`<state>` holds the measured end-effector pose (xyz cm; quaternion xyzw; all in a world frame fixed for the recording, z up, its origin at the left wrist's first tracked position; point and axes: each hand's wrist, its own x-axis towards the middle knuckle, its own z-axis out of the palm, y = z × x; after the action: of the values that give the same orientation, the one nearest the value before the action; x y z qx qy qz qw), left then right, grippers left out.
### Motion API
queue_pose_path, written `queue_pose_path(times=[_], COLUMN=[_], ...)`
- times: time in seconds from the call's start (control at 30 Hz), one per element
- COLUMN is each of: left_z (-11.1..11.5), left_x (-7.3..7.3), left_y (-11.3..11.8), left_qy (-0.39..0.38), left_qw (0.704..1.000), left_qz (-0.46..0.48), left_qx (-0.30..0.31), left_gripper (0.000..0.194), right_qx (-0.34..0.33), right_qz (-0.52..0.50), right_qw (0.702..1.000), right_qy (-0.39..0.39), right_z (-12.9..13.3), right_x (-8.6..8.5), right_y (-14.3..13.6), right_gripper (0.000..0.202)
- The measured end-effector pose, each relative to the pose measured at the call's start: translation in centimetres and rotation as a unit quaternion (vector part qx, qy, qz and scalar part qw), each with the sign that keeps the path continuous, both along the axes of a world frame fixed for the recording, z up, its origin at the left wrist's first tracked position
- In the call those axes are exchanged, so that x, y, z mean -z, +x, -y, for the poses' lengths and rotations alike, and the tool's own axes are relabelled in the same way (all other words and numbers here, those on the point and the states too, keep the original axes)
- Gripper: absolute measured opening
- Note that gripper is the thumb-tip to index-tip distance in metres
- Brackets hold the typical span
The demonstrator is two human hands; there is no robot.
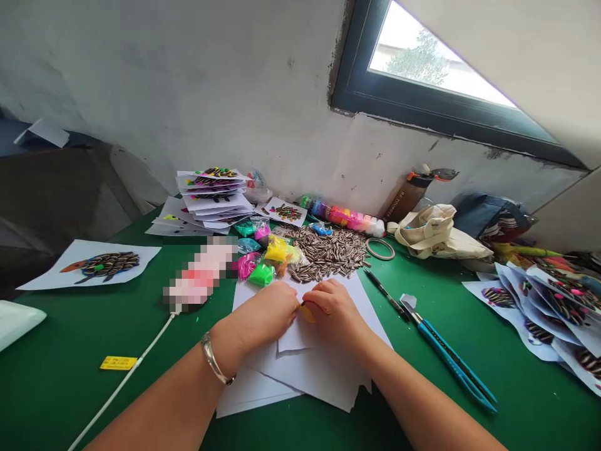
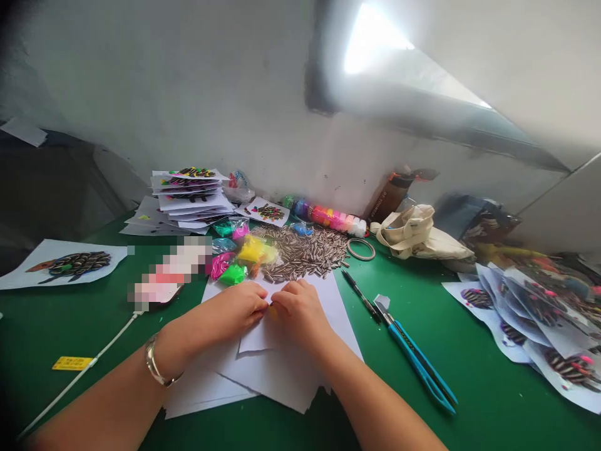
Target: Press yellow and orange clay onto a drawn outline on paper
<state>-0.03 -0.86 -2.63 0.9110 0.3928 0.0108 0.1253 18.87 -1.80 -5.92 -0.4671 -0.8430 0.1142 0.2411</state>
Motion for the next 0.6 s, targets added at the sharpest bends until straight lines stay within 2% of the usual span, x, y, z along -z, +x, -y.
queue_pose_path(times=[0.23, 0.47, 0.6], left_z=[0.0, 0.9, 1.3], left_x=[0.2, -0.8, -0.7], left_y=[0.1, 0.8, 0.9], left_qy=[0.007, 0.006, 0.024], left_qw=[1.0, 0.999, 0.999], left_qz=[-0.01, -0.047, -0.046], left_qx=[0.005, 0.003, 0.01], left_gripper=[0.023, 0.025, 0.024], right_qx=[0.001, 0.0, 0.002], right_qz=[0.012, -0.001, -0.004], right_qw=[1.0, 1.0, 1.0], right_qy=[0.006, 0.002, 0.003], right_z=[0.0, -0.1, -0.2], right_x=[0.5, 0.7, 1.0], right_y=[-0.2, -0.4, -0.5], right_gripper=[0.018, 0.02, 0.021])
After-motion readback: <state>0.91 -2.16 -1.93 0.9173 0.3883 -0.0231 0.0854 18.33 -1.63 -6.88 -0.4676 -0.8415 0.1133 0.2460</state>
